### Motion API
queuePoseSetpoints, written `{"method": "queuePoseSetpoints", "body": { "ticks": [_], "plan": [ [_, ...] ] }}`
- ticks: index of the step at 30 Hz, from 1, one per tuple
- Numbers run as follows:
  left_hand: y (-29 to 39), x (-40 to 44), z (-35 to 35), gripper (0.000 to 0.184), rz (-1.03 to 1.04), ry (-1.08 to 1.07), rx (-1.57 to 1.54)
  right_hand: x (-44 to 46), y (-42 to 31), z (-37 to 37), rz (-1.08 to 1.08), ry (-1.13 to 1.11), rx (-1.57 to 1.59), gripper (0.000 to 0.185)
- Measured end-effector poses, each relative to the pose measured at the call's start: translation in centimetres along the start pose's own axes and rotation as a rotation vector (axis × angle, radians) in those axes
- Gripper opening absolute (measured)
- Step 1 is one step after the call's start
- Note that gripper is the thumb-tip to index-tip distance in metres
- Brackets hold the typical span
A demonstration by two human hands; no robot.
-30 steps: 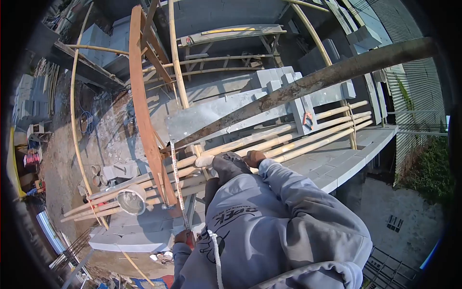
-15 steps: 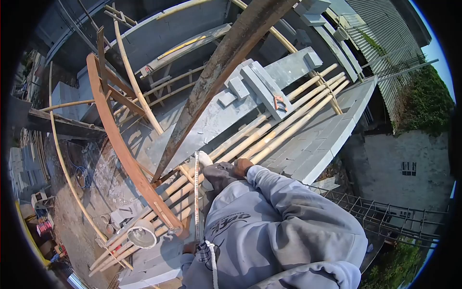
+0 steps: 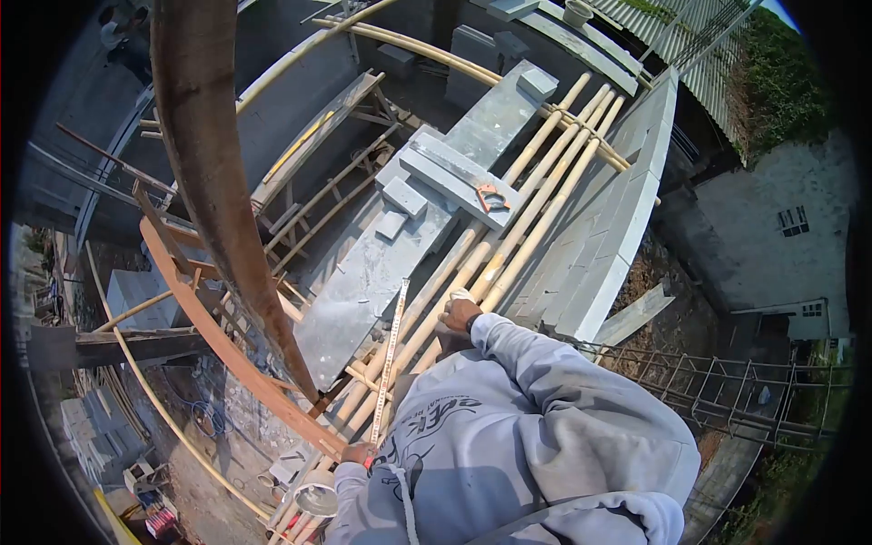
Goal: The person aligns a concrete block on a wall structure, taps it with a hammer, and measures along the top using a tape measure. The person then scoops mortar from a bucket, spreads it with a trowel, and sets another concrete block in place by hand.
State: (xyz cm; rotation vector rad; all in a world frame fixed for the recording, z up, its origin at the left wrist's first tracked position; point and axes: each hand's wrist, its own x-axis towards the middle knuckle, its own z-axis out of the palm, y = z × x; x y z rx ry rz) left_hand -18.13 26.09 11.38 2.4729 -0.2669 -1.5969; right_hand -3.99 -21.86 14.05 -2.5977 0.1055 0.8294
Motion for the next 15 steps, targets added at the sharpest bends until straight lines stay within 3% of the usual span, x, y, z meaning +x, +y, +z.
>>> {"method": "queuePoseSetpoints", "body": {
  "ticks": [2,3,6,7,9,10,12,14,15],
  "plan": [
    [5.1,0.4,-5.4,0.035,-0.019,-0.025,0.074,0.7,3.0,-0.9,0.119,0.018,0.25,0.042],
    [3.4,4.2,-4.2,0.037,-0.014,0.043,0.097,0.6,4.7,-1.6,0.169,0.08,0.283,0.039],
    [8.3,7.7,-9.0,0.039,0.047,0.139,-0.091,0.5,11.6,-3.9,0.302,0.048,0.426,0.042],
    [12.9,7.2,-12.3,0.039,-0.01,0.095,-0.156,-0.1,14.1,-4.9,0.373,0.049,0.422,0.042],
    [19.0,9.0,-16.9,0.036,-0.034,0.034,-0.092,-2.1,18.5,-6.2,0.505,0.085,0.442,0.045],
    [20.6,11.0,-18.3,0.032,0.07,0.021,0.283,-3.1,20.7,-7.0,0.565,0.123,0.465,0.048],
    [25.7,13.3,-21.6,0.03,0.029,0.024,0.248,-4.1,26.7,-5.0,0.547,0.319,0.383,0.049],
    [28.0,17.2,-23.3,0.033,0.097,0.048,0.372,-6.3,30.5,-7.3,0.66,0.273,0.467,0.044],
    [30.9,17.4,-24.7,0.033,0.042,0.058,0.212,-7.0,32.1,-8.4,0.714,0.246,0.507,0.041]
  ]
}}
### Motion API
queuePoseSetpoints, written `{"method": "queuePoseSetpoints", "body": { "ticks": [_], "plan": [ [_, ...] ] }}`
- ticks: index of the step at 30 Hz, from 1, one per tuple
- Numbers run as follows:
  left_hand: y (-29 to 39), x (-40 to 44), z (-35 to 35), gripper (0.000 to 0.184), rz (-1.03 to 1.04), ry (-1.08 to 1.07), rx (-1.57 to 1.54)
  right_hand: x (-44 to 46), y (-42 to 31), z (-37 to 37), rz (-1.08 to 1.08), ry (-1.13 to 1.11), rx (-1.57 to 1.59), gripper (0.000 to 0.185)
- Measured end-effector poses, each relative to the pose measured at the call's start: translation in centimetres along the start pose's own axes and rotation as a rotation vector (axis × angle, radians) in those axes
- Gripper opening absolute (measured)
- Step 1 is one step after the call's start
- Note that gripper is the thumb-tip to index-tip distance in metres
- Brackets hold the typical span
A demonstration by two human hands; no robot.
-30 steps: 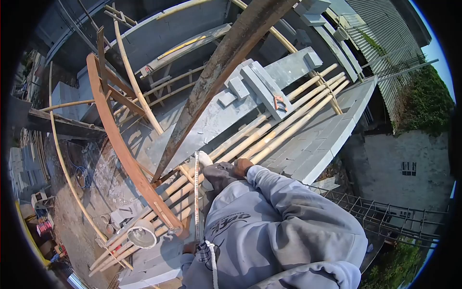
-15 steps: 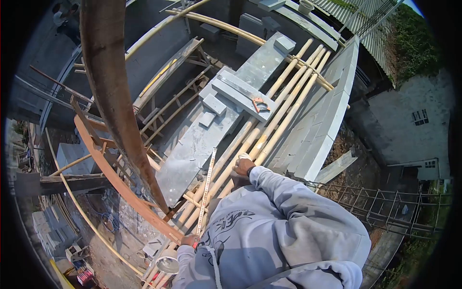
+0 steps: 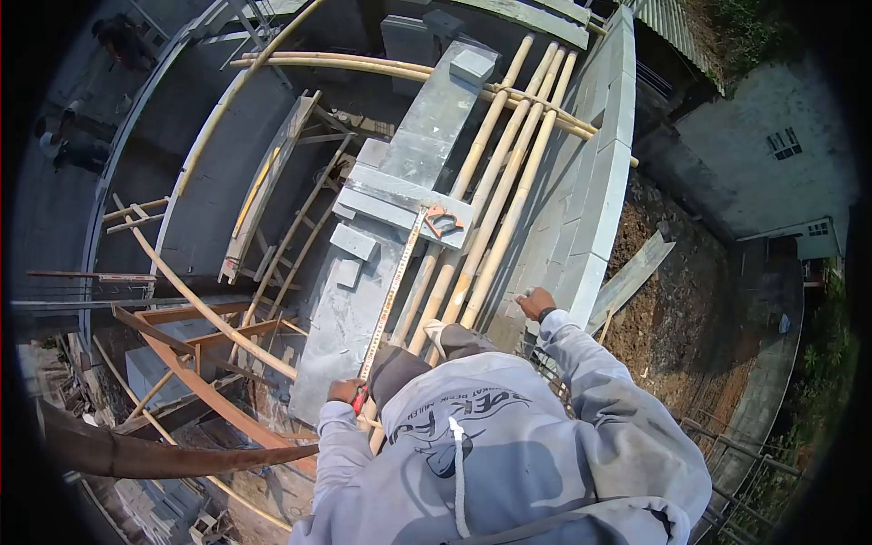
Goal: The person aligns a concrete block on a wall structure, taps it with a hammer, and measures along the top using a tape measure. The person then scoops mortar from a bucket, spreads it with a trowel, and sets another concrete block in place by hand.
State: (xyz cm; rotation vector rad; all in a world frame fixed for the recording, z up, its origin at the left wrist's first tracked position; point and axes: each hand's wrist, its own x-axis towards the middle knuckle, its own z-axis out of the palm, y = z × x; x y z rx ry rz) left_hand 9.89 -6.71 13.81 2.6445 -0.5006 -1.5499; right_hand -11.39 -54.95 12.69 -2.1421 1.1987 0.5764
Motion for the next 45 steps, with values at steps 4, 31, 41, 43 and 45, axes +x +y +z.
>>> {"method": "queuePoseSetpoints", "body": {
  "ticks": [4,31,41,43,45],
  "plan": [
    [6.1,5.1,-4.7,0.036,0.091,0.048,-0.057,5.0,2.7,-2.3,0.2,-0.036,0.49,0.023],
    [43.8,45.3,-28.5,0.029,0.037,0.037,0.34,35.3,24.5,-24.8,0.139,-0.337,-0.036,0.028],
    [68.9,45.2,-32.2,0.037,0.165,0.007,-0.122,62.6,2.6,-69.6,-0.062,0.32,0.419,0.03],
    [72.0,46.5,-33.0,0.04,0.079,0.008,-0.218,64.5,0.1,-71.5,-0.048,0.313,0.431,0.031],
    [71.6,51.0,-30.3,0.037,0.251,0.11,-0.157,66.4,-0.5,-70.5,-0.058,0.241,0.426,0.031]
  ]
}}
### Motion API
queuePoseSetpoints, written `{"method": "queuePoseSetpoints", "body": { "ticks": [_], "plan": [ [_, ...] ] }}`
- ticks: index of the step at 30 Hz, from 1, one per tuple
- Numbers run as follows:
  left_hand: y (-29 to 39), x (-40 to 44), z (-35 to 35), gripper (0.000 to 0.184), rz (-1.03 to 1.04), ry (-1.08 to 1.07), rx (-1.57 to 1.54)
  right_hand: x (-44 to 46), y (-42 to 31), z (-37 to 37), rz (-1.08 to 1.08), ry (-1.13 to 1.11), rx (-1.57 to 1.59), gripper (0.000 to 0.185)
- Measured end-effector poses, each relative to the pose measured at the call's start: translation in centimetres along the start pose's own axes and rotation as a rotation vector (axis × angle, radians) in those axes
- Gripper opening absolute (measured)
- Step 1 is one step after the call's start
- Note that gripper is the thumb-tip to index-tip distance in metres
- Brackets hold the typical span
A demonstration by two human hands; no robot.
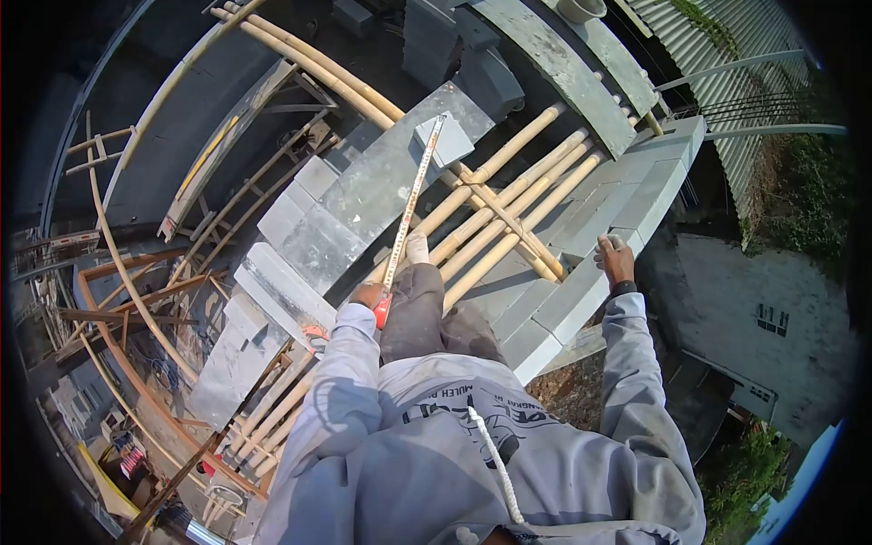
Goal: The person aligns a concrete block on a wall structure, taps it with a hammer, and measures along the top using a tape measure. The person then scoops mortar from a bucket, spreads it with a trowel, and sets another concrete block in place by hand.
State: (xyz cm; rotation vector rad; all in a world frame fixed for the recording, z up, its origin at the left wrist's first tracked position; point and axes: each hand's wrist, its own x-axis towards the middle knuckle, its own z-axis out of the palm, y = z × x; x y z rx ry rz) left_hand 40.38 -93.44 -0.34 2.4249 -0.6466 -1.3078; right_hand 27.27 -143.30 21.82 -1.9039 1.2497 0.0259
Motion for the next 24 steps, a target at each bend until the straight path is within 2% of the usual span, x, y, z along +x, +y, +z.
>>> {"method": "queuePoseSetpoints", "body": {
  "ticks": [2,3,4,5,8,9,10,12,13,15,17,18,19,20,21,23,24],
  "plan": [
    [1.0,1.8,-0.3,0.031,0.007,0.025,0.108,1.7,4.2,2.7,-0.124,-0.113,-0.199,0.03],
    [1.6,2.3,-1.1,0.029,-0.1,0.01,0.045,-1.3,0.6,4.3,0.023,-0.205,-0.118,0.03],
    [2.1,2.8,-1.7,0.027,-0.205,-0.006,-0.018,-0.7,2.7,5.7,0.06,-0.321,-0.212,0.032],
    [-0.3,4.8,0.2,0.028,-0.056,0.011,0.231,-0.7,4.8,7.1,0.098,-0.404,-0.23,0.033],
    [2.6,3.3,-6.1,0.029,-0.414,-0.125,-0.164,0.4,10.0,9.3,0.258,-0.637,-0.472,0.037],
    [0.4,5.0,-3.9,0.031,-0.42,-0.138,-0.095,1.1,11.5,9.8,0.3,-0.705,-0.561,0.04],
    [-3.7,7.2,-1.1,0.033,-0.419,-0.158,0.003,2.6,11.3,10.4,0.233,-0.731,-0.604,0.039],
    [-6.4,9.4,-1.1,0.035,-0.436,-0.2,0.079,6.3,11.4,12.0,0.114,-0.777,-0.674,0.037],
    [-4.9,9.6,-4.4,0.035,-0.459,-0.213,0.04,7.9,8.2,12.5,0.227,-0.786,-0.441,0.029],
    [-3.7,11.5,-8.1,0.033,-0.572,-0.259,-0.027,12.5,10.5,15.4,0.449,-0.478,-0.093,0.025],
    [-9.5,15.2,-4.0,0.028,-0.327,-0.151,0.033,16.3,8.4,18.0,0.097,-0.437,-0.324,0.024],
    [-6.4,16.6,-7.0,0.027,-0.521,-0.07,-0.089,18.4,8.9,19.6,0.027,-0.477,-0.392,0.025],
    [-5.6,18.6,-8.0,0.026,-0.541,-0.125,-0.063,20.4,9.3,21.1,-0.046,-0.513,-0.458,0.027],
    [-5.5,20.6,-8.5,0.024,-0.46,-0.149,-0.064,22.0,9.3,22.8,-0.106,-0.568,-0.459,0.028],
    [-7.2,23.4,-7.0,0.021,-0.538,-0.141,-0.052,23.5,10.3,24.8,-0.205,-0.574,-0.457,0.029],
    [-8.7,27.0,-5.3,0.016,-0.292,-0.094,0.072,25.7,11.5,27.3,-0.138,-0.696,-0.519,0.029],
    [-7.2,28.8,-6.9,0.017,-0.254,-0.167,0.085,26.8,12.5,28.0,-0.105,-0.745,-0.547,0.029]
  ]
}}
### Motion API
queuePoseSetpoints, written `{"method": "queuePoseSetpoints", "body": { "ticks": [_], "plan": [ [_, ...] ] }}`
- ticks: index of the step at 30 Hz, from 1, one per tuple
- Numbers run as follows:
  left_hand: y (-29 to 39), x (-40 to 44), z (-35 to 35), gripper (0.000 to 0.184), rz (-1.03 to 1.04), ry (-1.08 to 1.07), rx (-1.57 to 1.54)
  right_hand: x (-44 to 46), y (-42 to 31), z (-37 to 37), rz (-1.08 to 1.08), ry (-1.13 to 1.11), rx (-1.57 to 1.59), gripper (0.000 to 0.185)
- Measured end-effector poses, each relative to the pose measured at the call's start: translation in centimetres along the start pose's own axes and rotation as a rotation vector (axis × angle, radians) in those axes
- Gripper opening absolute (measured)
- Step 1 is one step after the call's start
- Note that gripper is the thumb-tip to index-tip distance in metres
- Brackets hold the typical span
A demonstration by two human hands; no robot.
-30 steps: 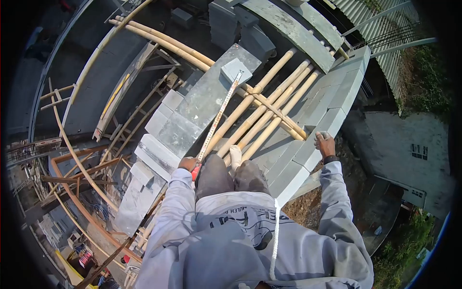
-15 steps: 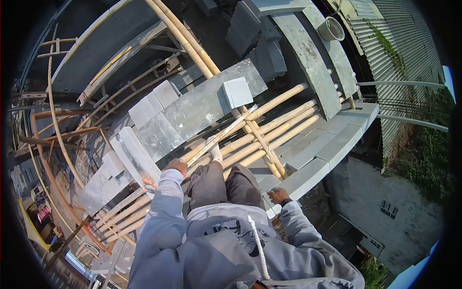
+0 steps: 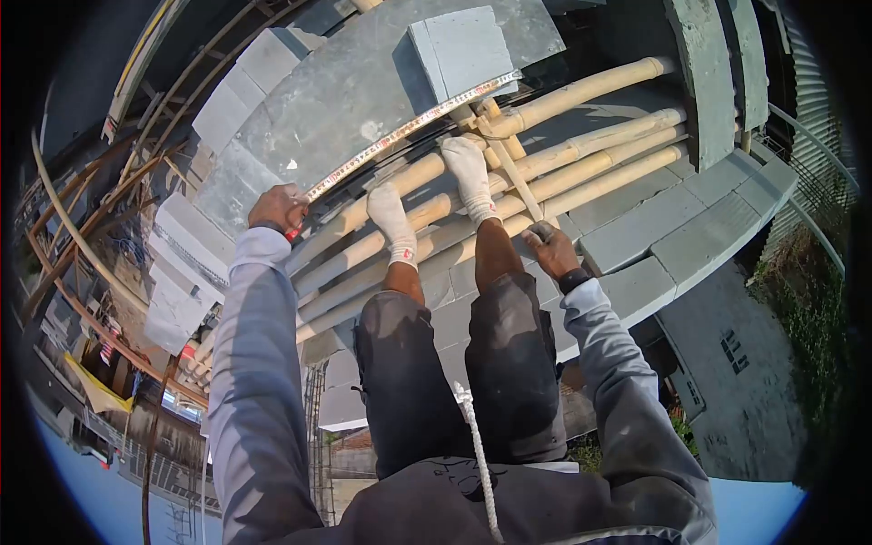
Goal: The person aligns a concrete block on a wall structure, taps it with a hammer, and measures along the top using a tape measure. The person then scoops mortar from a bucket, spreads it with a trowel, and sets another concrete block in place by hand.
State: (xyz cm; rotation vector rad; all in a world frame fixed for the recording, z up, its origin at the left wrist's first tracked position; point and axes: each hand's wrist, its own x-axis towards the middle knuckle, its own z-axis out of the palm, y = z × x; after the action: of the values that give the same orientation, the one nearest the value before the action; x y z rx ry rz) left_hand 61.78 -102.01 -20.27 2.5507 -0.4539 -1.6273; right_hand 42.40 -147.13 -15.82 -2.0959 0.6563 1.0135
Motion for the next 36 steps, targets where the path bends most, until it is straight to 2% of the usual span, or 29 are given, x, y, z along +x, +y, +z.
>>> {"method": "queuePoseSetpoints", "body": {
  "ticks": [1,3,6,9,13,19,26,27,30,33,36],
  "plan": [
    [0.7,2.3,0.1,0.019,-0.287,-0.017,-0.121,0.9,1.4,0.6,0.007,0.009,-0.017,0.029],
    [0.4,5.3,0.2,0.022,-0.296,-0.009,-0.13,2.6,4.2,1.8,0.001,0.024,-0.057,0.03],
    [0.8,6.9,-0.9,0.022,-0.297,-0.091,-0.056,2.8,7.3,2.0,0.142,-0.106,-0.006,0.033],
    [-0.9,8.3,-0.4,0.021,-0.463,-0.079,-0.098,2.7,9.3,1.1,0.187,-0.121,-0.077,0.029],
    [-1.4,9.2,-0.5,0.021,-0.481,-0.064,-0.08,4.3,10.9,-0.2,0.17,-0.145,-0.088,0.027],
    [-2.1,10.7,0.0,0.022,-0.449,-0.095,-0.098,9.1,6.5,-1.9,0.05,-0.169,-0.061,0.028],
    [-2.4,11.6,0.8,0.022,-0.452,-0.088,-0.12,14.6,3.3,-0.4,0.085,-0.145,-0.043,0.031],
    [-2.7,11.8,0.9,0.022,-0.453,-0.087,-0.121,15.7,3.0,0.0,0.217,-0.197,0.093,0.035],
    [-3.1,11.8,1.0,0.024,-0.437,-0.111,-0.255,19.2,-0.3,1.2,0.378,-0.203,0.534,0.043],
    [-3.8,10.4,3.0,0.025,-0.322,-0.061,-0.444,23.8,-2.3,3.3,0.289,-0.083,1.031,0.063],
    [-3.2,7.8,5.1,0.026,-0.244,-0.113,-0.676,27.4,-4.1,5.2,0.221,-0.027,1.396,0.067]
  ]
}}
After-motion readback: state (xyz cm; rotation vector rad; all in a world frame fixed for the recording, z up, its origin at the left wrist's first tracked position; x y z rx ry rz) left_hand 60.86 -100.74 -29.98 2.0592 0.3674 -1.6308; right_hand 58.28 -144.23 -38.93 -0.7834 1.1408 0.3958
